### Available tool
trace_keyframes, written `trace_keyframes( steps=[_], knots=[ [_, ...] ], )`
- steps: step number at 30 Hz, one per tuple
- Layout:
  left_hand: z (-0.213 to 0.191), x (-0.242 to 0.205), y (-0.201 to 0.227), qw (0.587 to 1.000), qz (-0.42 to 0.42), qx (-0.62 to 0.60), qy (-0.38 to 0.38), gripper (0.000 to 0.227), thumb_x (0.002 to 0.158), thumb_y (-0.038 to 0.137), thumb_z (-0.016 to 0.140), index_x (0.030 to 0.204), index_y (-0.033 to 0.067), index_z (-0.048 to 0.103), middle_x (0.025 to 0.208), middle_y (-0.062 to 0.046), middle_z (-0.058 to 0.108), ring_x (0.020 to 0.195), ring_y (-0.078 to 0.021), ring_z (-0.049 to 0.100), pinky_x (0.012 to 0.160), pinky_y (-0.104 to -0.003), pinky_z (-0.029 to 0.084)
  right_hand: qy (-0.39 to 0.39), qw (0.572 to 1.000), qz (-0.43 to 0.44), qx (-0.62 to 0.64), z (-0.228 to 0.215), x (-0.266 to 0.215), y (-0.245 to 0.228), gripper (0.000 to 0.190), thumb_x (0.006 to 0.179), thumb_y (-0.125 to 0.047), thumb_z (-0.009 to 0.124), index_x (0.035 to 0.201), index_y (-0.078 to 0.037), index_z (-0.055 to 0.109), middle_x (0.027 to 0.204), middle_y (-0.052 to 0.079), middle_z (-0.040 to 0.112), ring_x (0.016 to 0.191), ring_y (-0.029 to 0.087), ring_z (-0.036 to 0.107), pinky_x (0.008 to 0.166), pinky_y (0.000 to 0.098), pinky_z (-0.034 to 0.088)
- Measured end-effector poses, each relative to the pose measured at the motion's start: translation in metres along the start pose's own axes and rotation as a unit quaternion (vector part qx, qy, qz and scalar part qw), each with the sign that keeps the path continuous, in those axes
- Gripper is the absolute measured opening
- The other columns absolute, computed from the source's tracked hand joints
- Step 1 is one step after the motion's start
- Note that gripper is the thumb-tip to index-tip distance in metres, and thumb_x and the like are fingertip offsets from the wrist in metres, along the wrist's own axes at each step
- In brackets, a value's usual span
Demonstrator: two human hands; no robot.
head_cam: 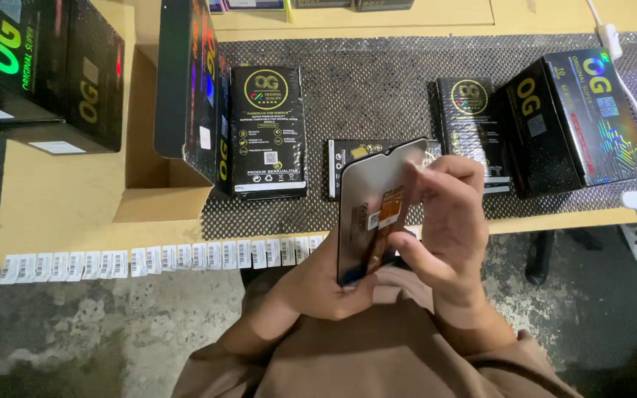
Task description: The person inspects phone screens by hand, removes protective films from some, and organizes a stack of screens. They then place the stack into a cardboard box and close the lid.
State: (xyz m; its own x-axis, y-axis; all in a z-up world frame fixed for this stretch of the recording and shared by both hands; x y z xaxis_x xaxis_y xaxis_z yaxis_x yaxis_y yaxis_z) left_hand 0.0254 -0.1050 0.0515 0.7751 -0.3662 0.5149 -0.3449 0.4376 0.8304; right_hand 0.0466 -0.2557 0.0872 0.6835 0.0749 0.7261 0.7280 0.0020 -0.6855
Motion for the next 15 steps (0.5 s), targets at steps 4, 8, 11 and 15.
trace_keyframes(
  steps=[4, 8, 11, 15],
  knots=[
    [-0.008, -0.005, -0.012, 0.995, 0.058, 0.080, -0.023, 0.074, 0.081, -0.002, 0.070, 0.146, -0.0106, 0.036, 0.125, -0.023, 0.050, 0.120, -0.0266, 0.045, 0.095, -0.045, 0.043, 0.029, 0.994, 0.073, 0.073, -0.001, -0.006, 0.006, 0.066, 0.076, -0.009, 0.081, 0.127, 0.014, 0.047, 0.108, 0.022, 0.039, 0.086, 0.023, 0.047, 0.079, 0.0367, 0.049],
    [-0.014, -0.007, -0.021, 0.999, 0.037, 0.013, -0.026, 0.095, 0.076, -0.008, 0.069, 0.156, -0.0114, 0.017, 0.159, -0.028, 0.033, 0.146, -0.0384, 0.037, 0.118, -0.057, 0.030, 0.035, 0.976, 0.160, 0.146, 0.007, -0.008, 0.000, 0.064, 0.083, -0.012, 0.079, 0.132, 0.006, 0.044, 0.099, 0.021, 0.058, 0.083, 0.021, 0.064, 0.077, 0.0313, 0.055],
    [-0.007, 0.008, 0.009, 0.995, -0.011, -0.032, -0.092, 0.085, 0.101, -0.004, 0.050, 0.163, 0.0060, -0.007, 0.173, -0.016, 0.010, 0.166, -0.0316, 0.011, 0.140, -0.048, 0.021, 0.005, 0.981, 0.162, 0.104, 0.013, 0.007, -0.019, 0.031, 0.092, -0.026, 0.073, 0.109, -0.004, 0.061, 0.080, 0.009, 0.060, 0.081, 0.021, 0.058, 0.076, 0.0334, 0.055],
    [-0.005, 0.009, 0.011, 0.998, -0.020, -0.062, -0.026, 0.070, 0.096, -0.006, 0.054, 0.153, 0.0038, 0.015, 0.150, -0.015, 0.032, 0.143, -0.0252, 0.030, 0.123, -0.046, 0.033, -0.039, 0.990, 0.005, 0.135, 0.010, 0.017, -0.009, 0.014, 0.072, -0.007, 0.080, 0.078, 0.005, 0.074, 0.066, 0.014, 0.058, 0.060, 0.026, 0.057, 0.064, 0.0401, 0.052]
  ],
)
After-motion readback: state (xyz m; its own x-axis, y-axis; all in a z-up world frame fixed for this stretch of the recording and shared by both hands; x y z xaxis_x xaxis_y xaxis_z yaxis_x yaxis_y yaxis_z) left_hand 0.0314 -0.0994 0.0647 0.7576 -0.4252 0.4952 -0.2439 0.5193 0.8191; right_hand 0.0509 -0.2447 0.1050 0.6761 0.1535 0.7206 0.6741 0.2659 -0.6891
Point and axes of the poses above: each hand's wrist, its own x-axis towards the middle knuckle, its own z-axis out of the palm, y = z × x, the point moved 6 cm from there along x, towards the middle knuckle
